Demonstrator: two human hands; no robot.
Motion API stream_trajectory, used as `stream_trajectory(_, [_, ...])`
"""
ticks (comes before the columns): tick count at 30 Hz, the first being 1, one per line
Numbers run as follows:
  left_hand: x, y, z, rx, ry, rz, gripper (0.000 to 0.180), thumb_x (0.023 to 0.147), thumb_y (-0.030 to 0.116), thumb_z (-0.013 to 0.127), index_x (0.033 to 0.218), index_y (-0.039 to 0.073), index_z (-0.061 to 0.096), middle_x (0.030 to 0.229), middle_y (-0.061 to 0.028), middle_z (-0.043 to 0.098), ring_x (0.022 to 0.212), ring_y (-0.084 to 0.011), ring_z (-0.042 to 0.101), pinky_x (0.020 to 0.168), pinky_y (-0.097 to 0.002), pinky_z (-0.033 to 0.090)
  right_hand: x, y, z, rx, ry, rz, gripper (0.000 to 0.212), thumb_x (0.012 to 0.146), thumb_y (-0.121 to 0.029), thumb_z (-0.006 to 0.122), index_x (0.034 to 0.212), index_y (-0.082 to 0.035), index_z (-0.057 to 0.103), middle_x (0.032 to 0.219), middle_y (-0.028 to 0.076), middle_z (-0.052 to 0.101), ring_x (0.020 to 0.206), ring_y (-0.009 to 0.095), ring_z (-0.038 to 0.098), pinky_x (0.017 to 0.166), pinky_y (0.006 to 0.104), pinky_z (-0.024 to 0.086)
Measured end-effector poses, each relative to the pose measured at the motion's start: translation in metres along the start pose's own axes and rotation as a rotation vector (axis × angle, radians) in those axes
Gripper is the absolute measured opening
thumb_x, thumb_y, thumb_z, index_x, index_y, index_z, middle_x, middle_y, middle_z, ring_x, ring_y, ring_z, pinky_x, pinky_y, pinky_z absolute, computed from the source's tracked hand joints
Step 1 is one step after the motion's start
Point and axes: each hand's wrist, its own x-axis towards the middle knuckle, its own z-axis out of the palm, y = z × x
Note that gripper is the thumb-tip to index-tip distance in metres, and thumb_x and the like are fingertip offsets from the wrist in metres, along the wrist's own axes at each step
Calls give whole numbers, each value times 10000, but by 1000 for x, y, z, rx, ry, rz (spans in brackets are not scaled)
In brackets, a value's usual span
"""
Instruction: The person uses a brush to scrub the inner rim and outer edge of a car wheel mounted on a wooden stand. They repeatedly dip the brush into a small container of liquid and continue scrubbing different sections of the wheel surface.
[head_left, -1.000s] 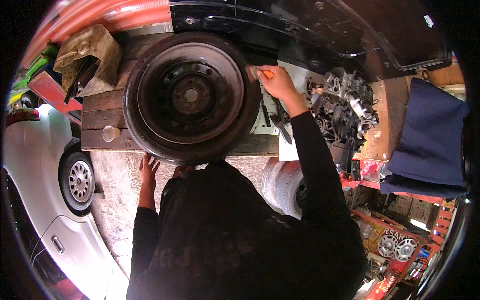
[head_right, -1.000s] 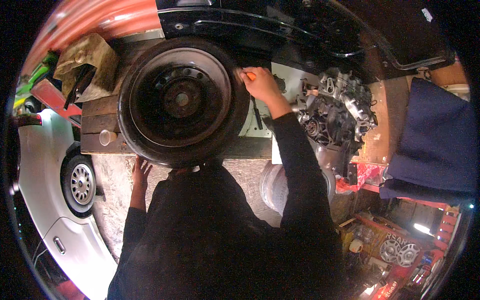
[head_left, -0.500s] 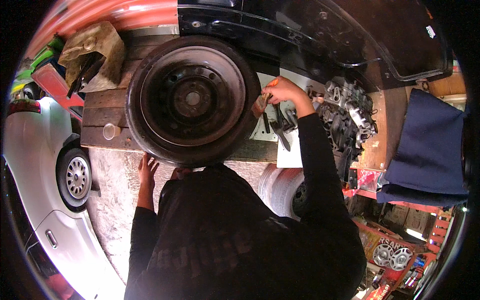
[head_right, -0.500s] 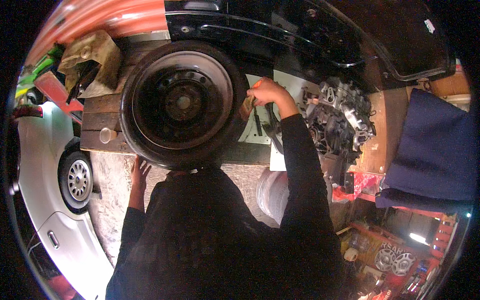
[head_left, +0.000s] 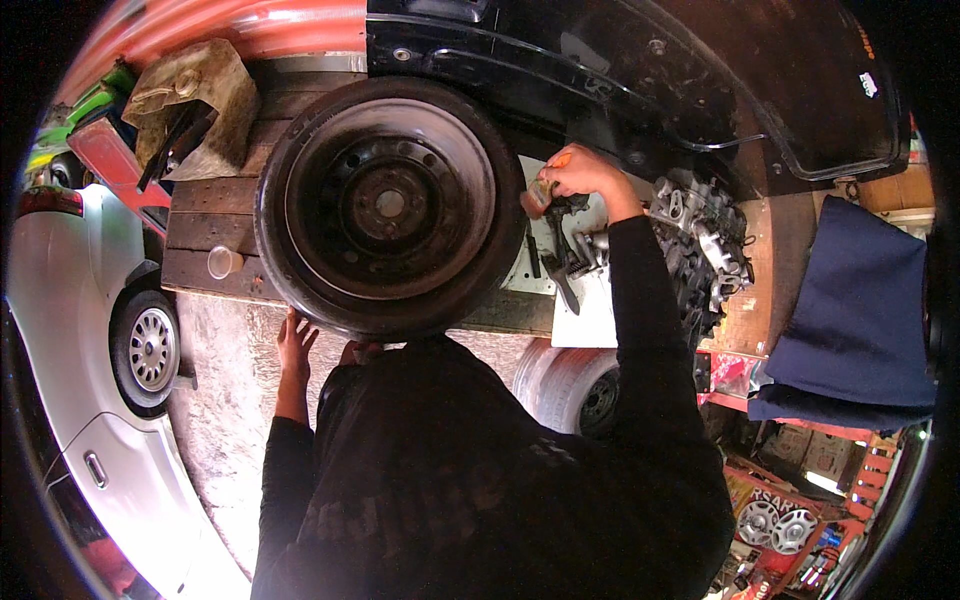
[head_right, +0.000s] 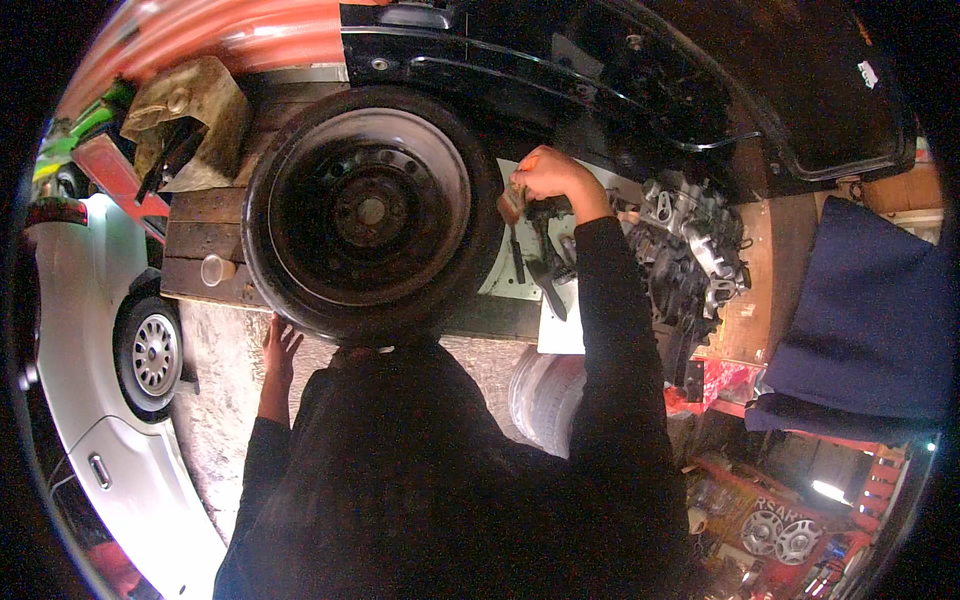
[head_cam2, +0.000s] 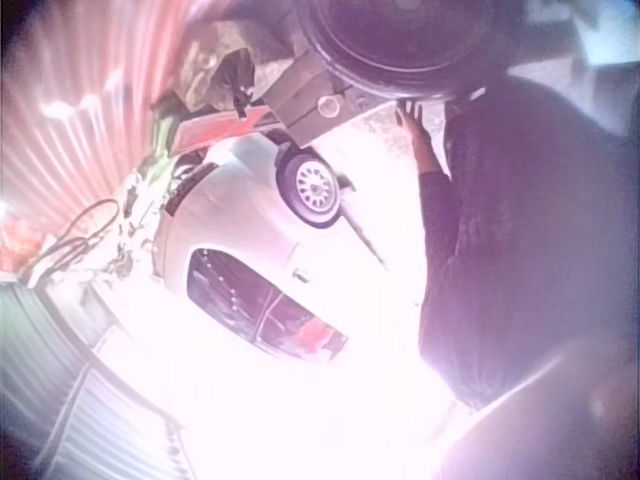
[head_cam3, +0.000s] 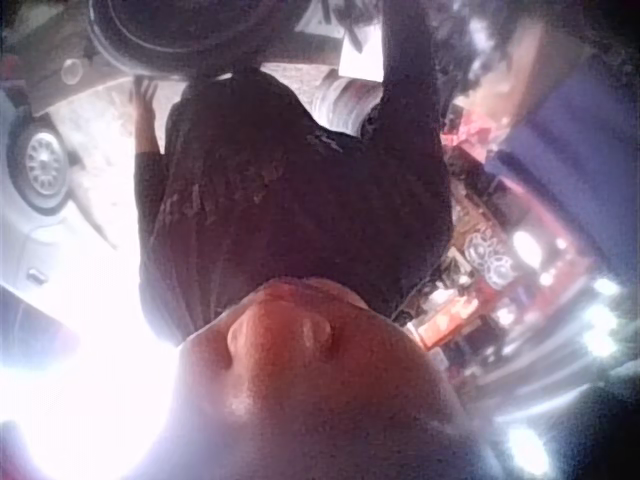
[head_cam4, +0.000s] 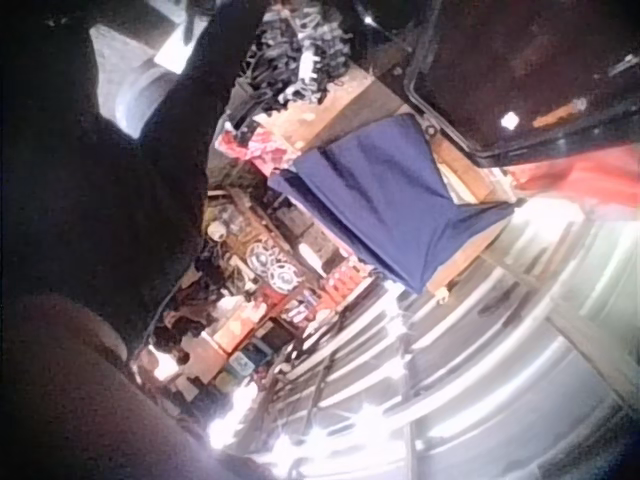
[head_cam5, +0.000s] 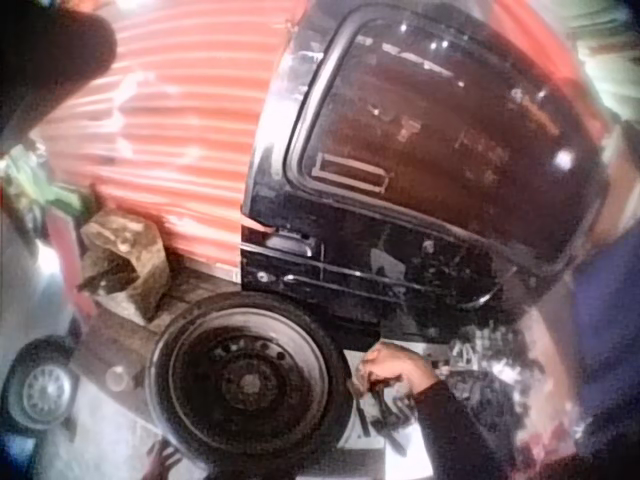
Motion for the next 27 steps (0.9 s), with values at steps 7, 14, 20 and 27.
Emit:
stream_trajectory(7, [-3,-3,4,0,10,21,663,1002,524,596,1415,12,519,1389,-147,588,1195,-285,609,970,-412,548,34,-38,-9,-98,135,-133,225,951,-251,702,1035,-56,777,871,98,760,729,172,723,686,321,562])
stream_trajectory(14, [-7,-7,8,-32,58,26,625,1001,529,594,1361,19,563,1335,-125,618,1133,-252,613,952,-401,549,64,-46,9,-51,520,-386,235,930,-267,694,1064,-89,770,1017,169,754,940,340,726,863,397,556])
stream_trajectory(20, [-13,-4,9,-48,67,25,567,1018,491,589,1369,47,568,1293,-96,623,1130,-229,602,964,-393,542,57,-54,-42,-264,-244,-143,181,914,-162,690,1047,-89,789,987,80,777,874,195,732,783,344,589])
stream_trajectory(27, [-18,-14,16,-89,81,42,483,1015,425,617,1296,34,590,1251,-87,654,1103,-232,637,915,-390,552,98,-63,-31,-52,56,-294,177,918,-174,696,1023,-64,788,969,101,777,879,225,738,797,341,582])
